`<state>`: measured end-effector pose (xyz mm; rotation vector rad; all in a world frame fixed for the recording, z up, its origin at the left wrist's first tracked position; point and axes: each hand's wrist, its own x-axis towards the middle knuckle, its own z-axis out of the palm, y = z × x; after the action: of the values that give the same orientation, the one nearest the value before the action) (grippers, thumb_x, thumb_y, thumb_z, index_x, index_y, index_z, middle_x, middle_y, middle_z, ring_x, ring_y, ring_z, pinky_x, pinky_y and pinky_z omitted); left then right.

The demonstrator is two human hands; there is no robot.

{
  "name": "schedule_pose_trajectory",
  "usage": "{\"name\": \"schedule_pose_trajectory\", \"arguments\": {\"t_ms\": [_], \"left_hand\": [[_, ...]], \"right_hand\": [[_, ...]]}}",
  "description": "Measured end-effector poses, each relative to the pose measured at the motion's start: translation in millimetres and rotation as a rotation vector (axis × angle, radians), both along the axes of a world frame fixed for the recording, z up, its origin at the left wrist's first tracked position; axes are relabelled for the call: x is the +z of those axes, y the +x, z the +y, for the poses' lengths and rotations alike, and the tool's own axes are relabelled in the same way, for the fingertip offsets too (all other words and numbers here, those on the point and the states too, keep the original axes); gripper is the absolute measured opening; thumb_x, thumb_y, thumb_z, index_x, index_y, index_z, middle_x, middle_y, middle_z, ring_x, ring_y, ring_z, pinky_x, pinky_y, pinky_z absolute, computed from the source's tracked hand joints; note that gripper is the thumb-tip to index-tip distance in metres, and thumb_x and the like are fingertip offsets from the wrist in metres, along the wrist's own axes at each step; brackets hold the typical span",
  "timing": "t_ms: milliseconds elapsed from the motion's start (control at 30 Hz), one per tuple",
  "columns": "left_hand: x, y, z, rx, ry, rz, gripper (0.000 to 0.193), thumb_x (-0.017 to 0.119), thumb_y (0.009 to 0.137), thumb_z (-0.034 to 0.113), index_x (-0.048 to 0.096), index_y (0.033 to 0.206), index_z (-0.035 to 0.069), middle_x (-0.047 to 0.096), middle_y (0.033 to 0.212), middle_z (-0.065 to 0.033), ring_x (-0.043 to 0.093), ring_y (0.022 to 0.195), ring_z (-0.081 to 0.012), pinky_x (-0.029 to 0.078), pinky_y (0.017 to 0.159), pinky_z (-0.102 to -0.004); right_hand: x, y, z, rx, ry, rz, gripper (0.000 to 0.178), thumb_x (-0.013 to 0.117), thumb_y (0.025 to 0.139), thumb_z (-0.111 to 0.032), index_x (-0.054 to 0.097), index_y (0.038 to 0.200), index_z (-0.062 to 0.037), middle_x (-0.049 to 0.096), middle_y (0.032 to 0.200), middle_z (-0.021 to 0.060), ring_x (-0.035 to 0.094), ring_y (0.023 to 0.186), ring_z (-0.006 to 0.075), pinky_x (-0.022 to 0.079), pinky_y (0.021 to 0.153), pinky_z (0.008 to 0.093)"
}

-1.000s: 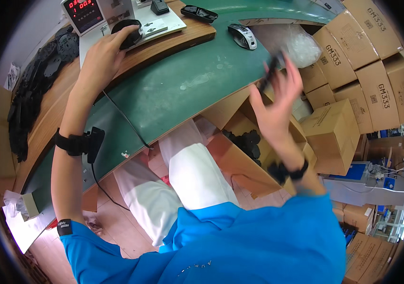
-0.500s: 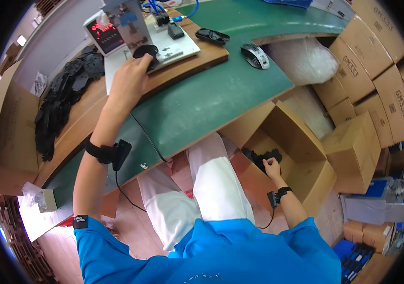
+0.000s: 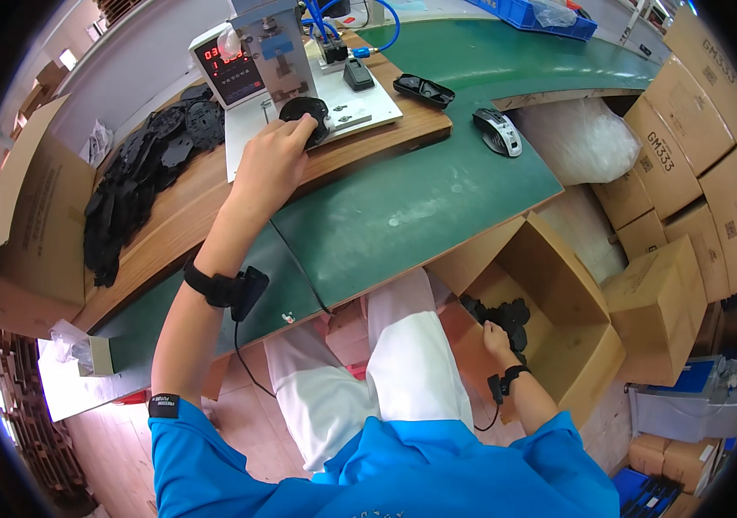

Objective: Assembling plastic components using a pneumatic press machine.

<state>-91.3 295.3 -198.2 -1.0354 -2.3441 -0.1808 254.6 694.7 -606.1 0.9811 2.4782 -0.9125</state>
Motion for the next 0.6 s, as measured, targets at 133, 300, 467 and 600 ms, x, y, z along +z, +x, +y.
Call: {"name": "schedule_pose_trajectory", "arguments": {"t_ms": [133,300,467,600], "left_hand": [[-1.6,1.3,-4.3,0.016,-0.004,-0.008,0.029,0.066,0.087,0.002,0.062,0.116,-0.001,0.071,0.097,-0.0139,0.069,0.093,-0.0318,0.06,0.075,-0.043],[-0.7,3.7,-1.4,0.014,0.005,-0.001,0.027,0.065,0.088,0.002,0.062,0.114,-0.001,0.071,0.097,-0.0152,0.069,0.095,-0.0326,0.06,0.075,-0.043],[-2.8,5.5,-2.0,0.036,0.0,0.004,0.029,0.066,0.086,0.001,0.062,0.114,-0.001,0.072,0.105,-0.0146,0.069,0.096,-0.0316,0.061,0.077,-0.0418],[-2.8,5.8,-1.4,0.031,-0.007,0.026,0.031,0.068,0.084,0.0,0.061,0.114,0.0,0.072,0.113,-0.0144,0.07,0.098,-0.0304,0.062,0.078,-0.0408]], "right_hand": [[16.8,-6.1,-26.4,0.031,0.13,-0.079,0.064,0.025,0.109,-0.046,0.067,0.128,-0.0021,0.067,0.128,0.0275,0.061,0.125,0.0455,0.045,0.109,0.0507],[30.8,-11.6,-36.4,0.03,0.182,-0.188,0.067,0.02,0.11,-0.043,0.069,0.124,0.0,0.068,0.125,0.0297,0.063,0.121,0.047,0.046,0.108,0.0529],[31.7,-10.4,-44.7,-0.027,0.315,-0.085,0.065,0.026,0.109,-0.043,0.076,0.105,-0.0002,0.073,0.105,0.0299,0.07,0.104,0.0484,0.053,0.098,0.0548],[24.9,-9.5,-50.7,-0.057,0.41,-0.034,0.062,0.031,0.108,-0.041,0.077,0.099,-0.0008,0.074,0.097,0.0284,0.072,0.094,0.048,0.056,0.092,0.0546]]}}
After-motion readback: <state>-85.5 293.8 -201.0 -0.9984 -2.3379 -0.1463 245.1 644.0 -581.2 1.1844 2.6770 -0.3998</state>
